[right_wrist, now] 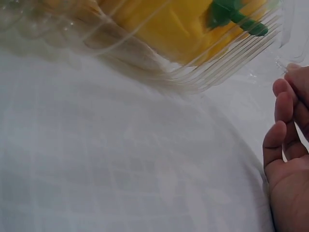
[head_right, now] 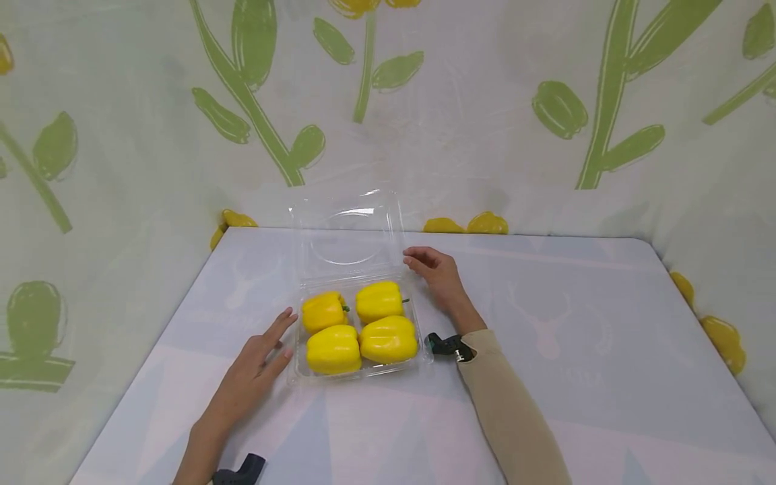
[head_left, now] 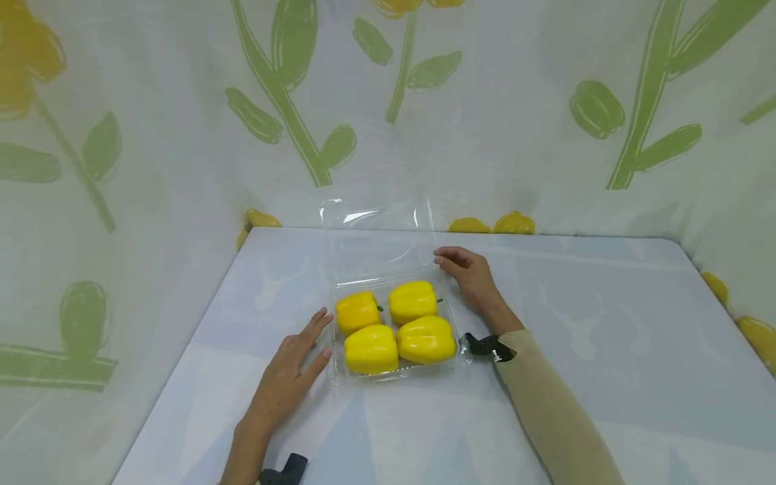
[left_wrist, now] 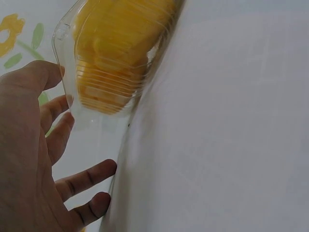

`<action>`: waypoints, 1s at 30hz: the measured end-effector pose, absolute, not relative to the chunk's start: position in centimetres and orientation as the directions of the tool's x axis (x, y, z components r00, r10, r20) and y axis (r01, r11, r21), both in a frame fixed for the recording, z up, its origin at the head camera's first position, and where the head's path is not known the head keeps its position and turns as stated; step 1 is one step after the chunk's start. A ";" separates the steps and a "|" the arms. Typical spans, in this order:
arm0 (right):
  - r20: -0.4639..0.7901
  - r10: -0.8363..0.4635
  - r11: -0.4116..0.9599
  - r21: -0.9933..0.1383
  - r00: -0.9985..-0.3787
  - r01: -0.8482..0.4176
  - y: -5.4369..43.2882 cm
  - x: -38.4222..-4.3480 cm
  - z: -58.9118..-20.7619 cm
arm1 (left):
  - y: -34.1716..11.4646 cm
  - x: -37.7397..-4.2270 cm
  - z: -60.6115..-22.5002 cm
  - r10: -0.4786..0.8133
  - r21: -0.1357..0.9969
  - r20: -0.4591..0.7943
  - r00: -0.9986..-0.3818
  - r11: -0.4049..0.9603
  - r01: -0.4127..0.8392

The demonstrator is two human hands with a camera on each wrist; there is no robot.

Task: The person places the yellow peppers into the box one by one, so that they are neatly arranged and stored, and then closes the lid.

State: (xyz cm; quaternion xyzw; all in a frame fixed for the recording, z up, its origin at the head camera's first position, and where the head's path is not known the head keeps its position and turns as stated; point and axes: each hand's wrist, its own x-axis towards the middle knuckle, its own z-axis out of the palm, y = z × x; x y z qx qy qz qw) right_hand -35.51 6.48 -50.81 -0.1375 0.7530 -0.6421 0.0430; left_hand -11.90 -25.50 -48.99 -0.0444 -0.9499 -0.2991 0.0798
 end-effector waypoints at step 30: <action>0.112 -0.229 0.128 -0.981 -0.967 -0.144 7.6 -35.6 -51.1 | -25.4 -12.9 -49.4 0.052 0.552 0.186 -0.981 0.821 0.149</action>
